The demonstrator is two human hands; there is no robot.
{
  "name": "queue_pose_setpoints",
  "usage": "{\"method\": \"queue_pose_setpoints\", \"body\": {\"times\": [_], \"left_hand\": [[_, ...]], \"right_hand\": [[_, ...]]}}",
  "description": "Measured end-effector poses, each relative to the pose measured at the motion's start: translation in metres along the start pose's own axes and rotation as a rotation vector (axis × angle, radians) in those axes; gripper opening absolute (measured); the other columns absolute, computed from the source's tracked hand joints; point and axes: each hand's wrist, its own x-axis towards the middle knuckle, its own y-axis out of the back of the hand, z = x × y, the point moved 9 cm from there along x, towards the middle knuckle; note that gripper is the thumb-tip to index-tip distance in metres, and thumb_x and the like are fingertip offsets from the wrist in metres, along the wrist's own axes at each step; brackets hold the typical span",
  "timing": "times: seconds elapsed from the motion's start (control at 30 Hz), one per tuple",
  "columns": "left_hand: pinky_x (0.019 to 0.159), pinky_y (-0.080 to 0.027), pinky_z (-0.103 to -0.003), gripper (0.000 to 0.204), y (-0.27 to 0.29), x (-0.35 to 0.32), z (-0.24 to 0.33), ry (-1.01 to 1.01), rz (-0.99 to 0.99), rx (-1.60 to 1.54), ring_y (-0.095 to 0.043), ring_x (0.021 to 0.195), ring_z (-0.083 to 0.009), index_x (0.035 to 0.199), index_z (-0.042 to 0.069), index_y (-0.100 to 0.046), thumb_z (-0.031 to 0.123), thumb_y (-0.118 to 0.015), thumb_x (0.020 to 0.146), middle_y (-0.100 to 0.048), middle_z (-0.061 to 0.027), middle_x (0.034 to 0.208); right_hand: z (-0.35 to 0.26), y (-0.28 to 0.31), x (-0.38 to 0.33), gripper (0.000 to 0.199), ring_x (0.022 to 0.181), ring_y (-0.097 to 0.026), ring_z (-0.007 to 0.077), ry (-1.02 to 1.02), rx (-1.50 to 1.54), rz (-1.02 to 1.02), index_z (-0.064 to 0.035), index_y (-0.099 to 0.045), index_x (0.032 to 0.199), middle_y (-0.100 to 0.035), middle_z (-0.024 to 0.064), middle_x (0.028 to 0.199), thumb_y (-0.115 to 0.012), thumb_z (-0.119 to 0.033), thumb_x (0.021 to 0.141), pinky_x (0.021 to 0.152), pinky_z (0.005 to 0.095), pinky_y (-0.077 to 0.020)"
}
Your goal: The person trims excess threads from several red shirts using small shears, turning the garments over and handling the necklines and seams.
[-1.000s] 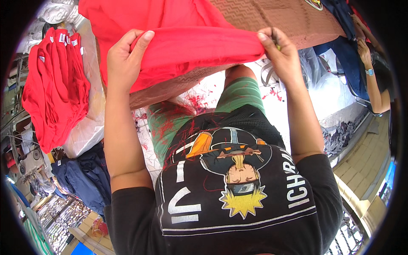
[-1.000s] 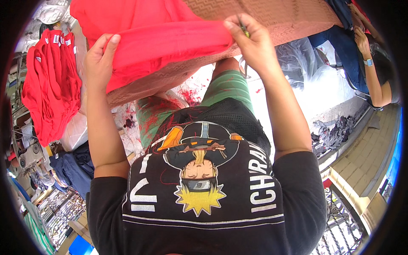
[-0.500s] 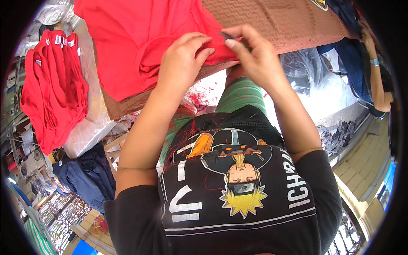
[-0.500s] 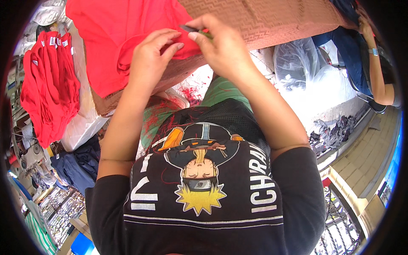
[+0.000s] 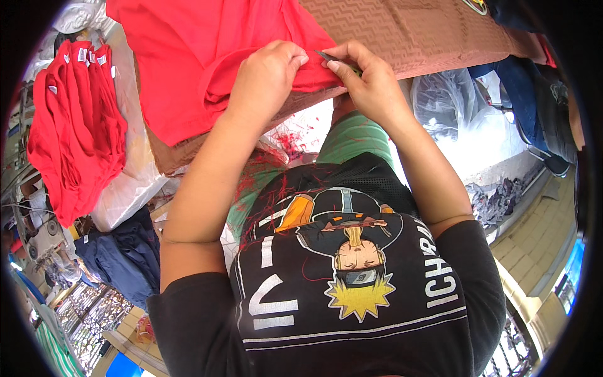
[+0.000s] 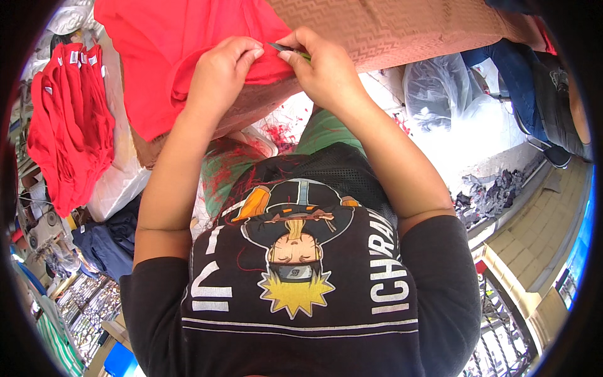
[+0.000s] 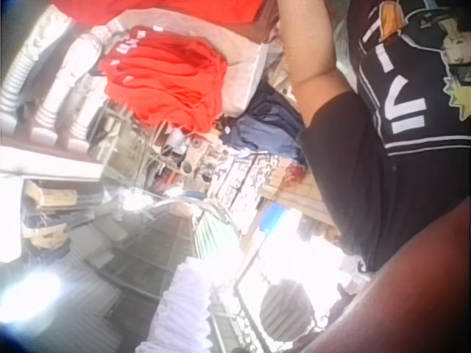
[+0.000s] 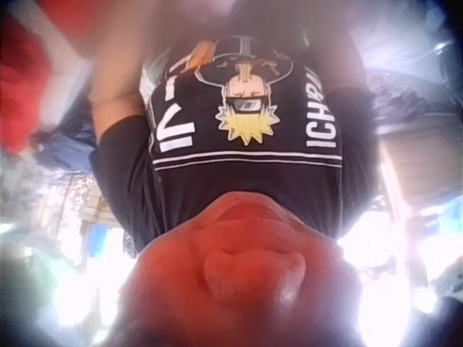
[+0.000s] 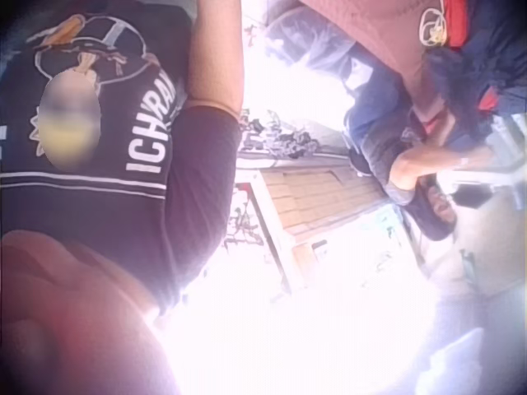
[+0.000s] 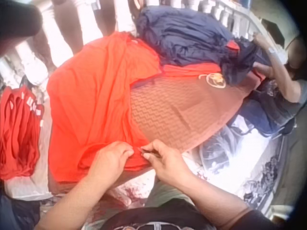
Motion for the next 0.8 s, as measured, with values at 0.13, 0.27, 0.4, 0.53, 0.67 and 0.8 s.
{"method": "queue_pose_setpoints", "body": {"times": [0.13, 0.27, 0.4, 0.53, 0.67, 0.8], "left_hand": [[0.072, -0.051, -0.036, 0.02, -0.005, 0.009, -0.014, 0.112, -0.191, -0.096, -0.066, 0.081, -0.0298, 0.098, 0.0, -0.06, 0.019, -0.059, 0.093, -0.067, -0.0162, 0.086], [0.074, -0.052, -0.036, 0.019, -0.007, 0.012, -0.018, 0.118, -0.234, -0.134, -0.067, 0.082, -0.0278, 0.1, 0.0, -0.058, 0.018, -0.054, 0.095, -0.068, -0.0154, 0.086], [0.077, -0.052, -0.036, 0.019, -0.007, 0.013, -0.017, 0.108, -0.247, -0.185, -0.068, 0.084, -0.0267, 0.101, -0.001, -0.057, 0.017, -0.051, 0.097, -0.068, -0.0151, 0.087], [0.078, -0.052, -0.036, 0.02, -0.008, 0.014, -0.017, 0.132, -0.269, -0.189, -0.068, 0.086, -0.0266, 0.102, -0.001, -0.057, 0.016, -0.05, 0.097, -0.068, -0.016, 0.089], [0.078, -0.052, -0.036, 0.02, -0.009, 0.014, -0.018, 0.139, -0.252, -0.218, -0.068, 0.086, -0.026, 0.102, -0.002, -0.057, 0.016, -0.05, 0.097, -0.068, -0.0161, 0.089], [0.078, -0.052, -0.035, 0.021, -0.007, 0.014, -0.017, 0.163, -0.248, -0.236, -0.068, 0.086, -0.0253, 0.102, -0.002, -0.058, 0.017, -0.05, 0.097, -0.069, -0.0156, 0.09]], "right_hand": [[0.011, 0.0, 0.0, 0.017, 0.091, -0.063, 0.0111, -0.111, 0.065, -0.014, -0.0003, -0.062, 0.108, -0.068, 0.0061, 0.097, -0.059, -0.005, 0.092, 0.079, 0.0249, -0.0494], [0.002, 0.0, 0.001, 0.017, 0.089, -0.064, 0.0113, -0.036, -0.014, -0.023, -0.0011, -0.063, 0.108, -0.069, 0.0061, 0.096, -0.059, -0.007, 0.092, 0.078, 0.026, -0.0498], [-0.017, 0.002, 0.001, 0.018, 0.087, -0.065, 0.0158, -0.013, -0.169, -0.057, -0.0035, -0.064, 0.108, -0.069, 0.0099, 0.093, -0.06, -0.009, 0.092, 0.076, 0.0298, -0.05], [-0.026, -0.001, 0.005, 0.02, 0.086, -0.067, 0.0247, 0.024, -0.247, -0.076, -0.0047, -0.064, 0.108, -0.068, 0.0149, 0.092, -0.062, -0.009, 0.089, 0.076, 0.0336, -0.0501], [-0.032, -0.003, 0.008, 0.02, 0.088, -0.066, 0.0309, 0.098, -0.379, -0.072, -0.0045, -0.064, 0.106, -0.068, 0.0161, 0.095, -0.062, -0.009, 0.087, 0.077, 0.0361, -0.0501], [-0.033, -0.001, 0.008, 0.018, 0.088, -0.065, 0.0334, 0.11, -0.394, -0.068, -0.0056, -0.064, 0.104, -0.067, 0.0158, 0.094, -0.061, -0.011, 0.087, 0.076, 0.0383, -0.0499]]}}
